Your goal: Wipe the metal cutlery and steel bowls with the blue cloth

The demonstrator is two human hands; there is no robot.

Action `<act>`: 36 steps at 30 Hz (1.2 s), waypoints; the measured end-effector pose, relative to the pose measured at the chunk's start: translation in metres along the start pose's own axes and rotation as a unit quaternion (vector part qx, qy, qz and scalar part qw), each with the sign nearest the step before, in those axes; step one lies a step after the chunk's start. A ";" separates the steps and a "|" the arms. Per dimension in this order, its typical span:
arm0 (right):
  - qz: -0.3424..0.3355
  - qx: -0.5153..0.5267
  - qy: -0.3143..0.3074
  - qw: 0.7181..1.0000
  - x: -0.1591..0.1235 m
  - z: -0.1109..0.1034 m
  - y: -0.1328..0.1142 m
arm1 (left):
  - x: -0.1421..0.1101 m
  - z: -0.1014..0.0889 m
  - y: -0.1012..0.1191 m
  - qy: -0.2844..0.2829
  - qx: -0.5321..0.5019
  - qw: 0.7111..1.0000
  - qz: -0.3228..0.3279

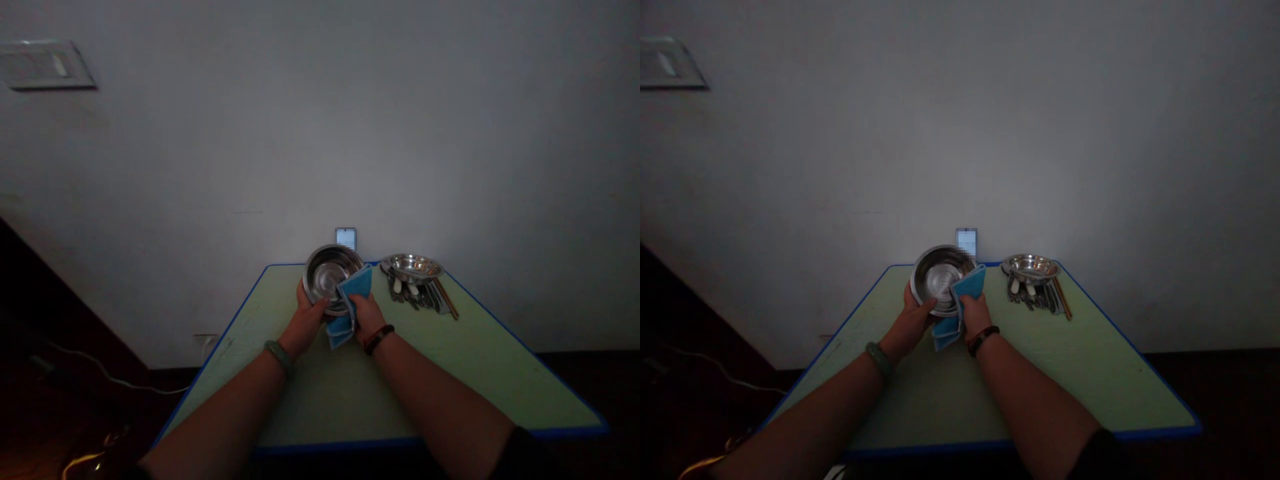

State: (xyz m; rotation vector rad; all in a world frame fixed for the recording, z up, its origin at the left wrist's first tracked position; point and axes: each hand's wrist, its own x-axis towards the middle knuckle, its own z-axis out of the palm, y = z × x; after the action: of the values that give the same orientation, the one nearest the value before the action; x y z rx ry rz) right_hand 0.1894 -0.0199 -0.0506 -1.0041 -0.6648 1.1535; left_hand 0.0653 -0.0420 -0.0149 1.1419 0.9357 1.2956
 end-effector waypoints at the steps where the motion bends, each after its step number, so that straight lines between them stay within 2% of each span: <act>1: -0.007 -0.010 -0.001 1.000 0.001 -0.001 0.002 | 0.001 0.000 -0.001 0.006 0.005 1.000 0.004; 6: -0.031 -0.107 0.036 0.993 0.002 -0.006 -0.007 | 0.011 -0.017 0.001 0.093 0.100 0.990 0.034; 10: -0.074 -0.189 -0.003 0.979 -0.006 -0.008 -0.022 | 0.021 -0.036 0.011 0.110 0.129 0.985 0.023; 12: -0.088 -0.218 -0.023 0.972 -0.009 -0.008 -0.025 | 0.025 -0.042 0.014 0.128 0.134 0.981 0.052; 14: -0.096 -0.236 -0.036 0.966 -0.011 -0.008 -0.026 | 0.026 -0.045 0.016 0.117 0.131 0.981 0.080; 16: -0.102 -0.243 -0.036 0.964 -0.011 -0.008 -0.026 | 0.025 -0.045 0.015 0.081 0.138 0.983 0.092; 18: -0.110 -0.242 -0.031 0.963 -0.010 -0.009 -0.026 | 0.023 -0.044 0.014 0.044 0.156 0.984 0.069; 20: -0.115 -0.240 -0.025 0.964 -0.009 -0.011 -0.027 | 0.022 -0.042 0.012 0.029 0.170 0.985 0.019; 22: -0.115 -0.244 -0.021 0.963 -0.008 -0.012 -0.028 | 0.022 -0.041 0.010 0.029 0.175 0.984 -0.027; 24: -0.111 -0.247 -0.016 0.962 -0.007 -0.012 -0.029 | 0.022 -0.041 0.009 0.034 0.176 0.983 -0.045; 31: -0.114 -0.234 0.002 0.966 -0.006 -0.011 -0.027 | 0.018 -0.036 0.010 0.066 0.180 0.981 -0.008; 36: -0.056 -0.177 -0.009 0.983 -0.001 -0.010 -0.016 | 0.016 -0.029 0.008 0.063 0.114 0.991 -0.035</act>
State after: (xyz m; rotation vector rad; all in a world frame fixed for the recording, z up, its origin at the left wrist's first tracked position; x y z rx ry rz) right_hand 0.2050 -0.0252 -0.0402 -1.2385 -0.9519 0.9640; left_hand 0.0363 -0.0235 -0.0117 1.2011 1.2318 1.2378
